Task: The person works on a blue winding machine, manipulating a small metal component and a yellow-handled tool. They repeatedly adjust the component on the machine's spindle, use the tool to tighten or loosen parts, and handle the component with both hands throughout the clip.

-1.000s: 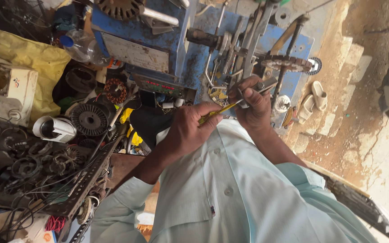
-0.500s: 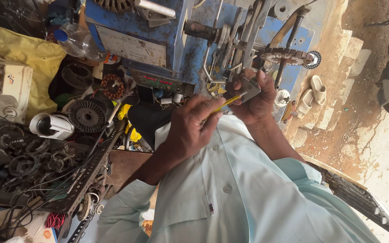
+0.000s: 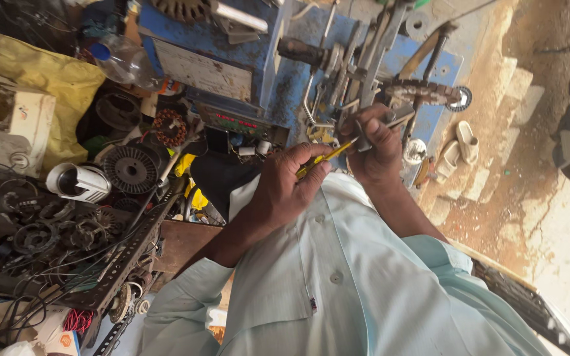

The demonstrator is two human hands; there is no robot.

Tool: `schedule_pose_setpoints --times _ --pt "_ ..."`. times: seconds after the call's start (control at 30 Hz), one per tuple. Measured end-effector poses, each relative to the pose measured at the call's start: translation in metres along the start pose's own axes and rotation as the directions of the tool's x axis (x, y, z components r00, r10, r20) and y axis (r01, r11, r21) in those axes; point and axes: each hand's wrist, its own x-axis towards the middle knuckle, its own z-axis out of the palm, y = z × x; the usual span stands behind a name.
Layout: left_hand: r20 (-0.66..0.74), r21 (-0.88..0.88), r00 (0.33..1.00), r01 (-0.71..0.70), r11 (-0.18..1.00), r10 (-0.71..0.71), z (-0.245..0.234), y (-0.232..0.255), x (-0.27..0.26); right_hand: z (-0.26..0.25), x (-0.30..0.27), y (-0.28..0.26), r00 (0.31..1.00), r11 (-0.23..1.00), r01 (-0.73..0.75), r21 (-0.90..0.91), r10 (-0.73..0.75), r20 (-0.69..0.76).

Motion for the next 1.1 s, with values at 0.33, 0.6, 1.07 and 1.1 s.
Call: schedule_pose_setpoints --times 0.33,0.6,1.07,1.1 --pt "0.157 0.581 0.888 -0.436 0.687 0.431 -0.017 -0.009 -0.002 0.005 -0.004 0.0 0.986 0.988 -0.115 -0.102 0.101 -0.13" --pt "0.059 0.176 0.994 -0.097 0.98 0.088 -0.009 -0.027 -0.007 0.003 -0.018 0.009 0.996 0.944 -0.014 -0.33 -0.016 -0.088" --pt "0.007 0.526 0.955 -0.256 0.811 0.297 -0.012 -0.041 -0.007 -0.003 -0.016 0.002 0.987 0.903 -0.142 -0.406 0.097 -0.131" --pt "0.029 0.561 0.942 -0.293 0.774 0.336 -0.015 -0.042 -0.002 -0.007 -0.017 0.001 0.981 0.903 -0.176 -0.393 0.127 -0.147"
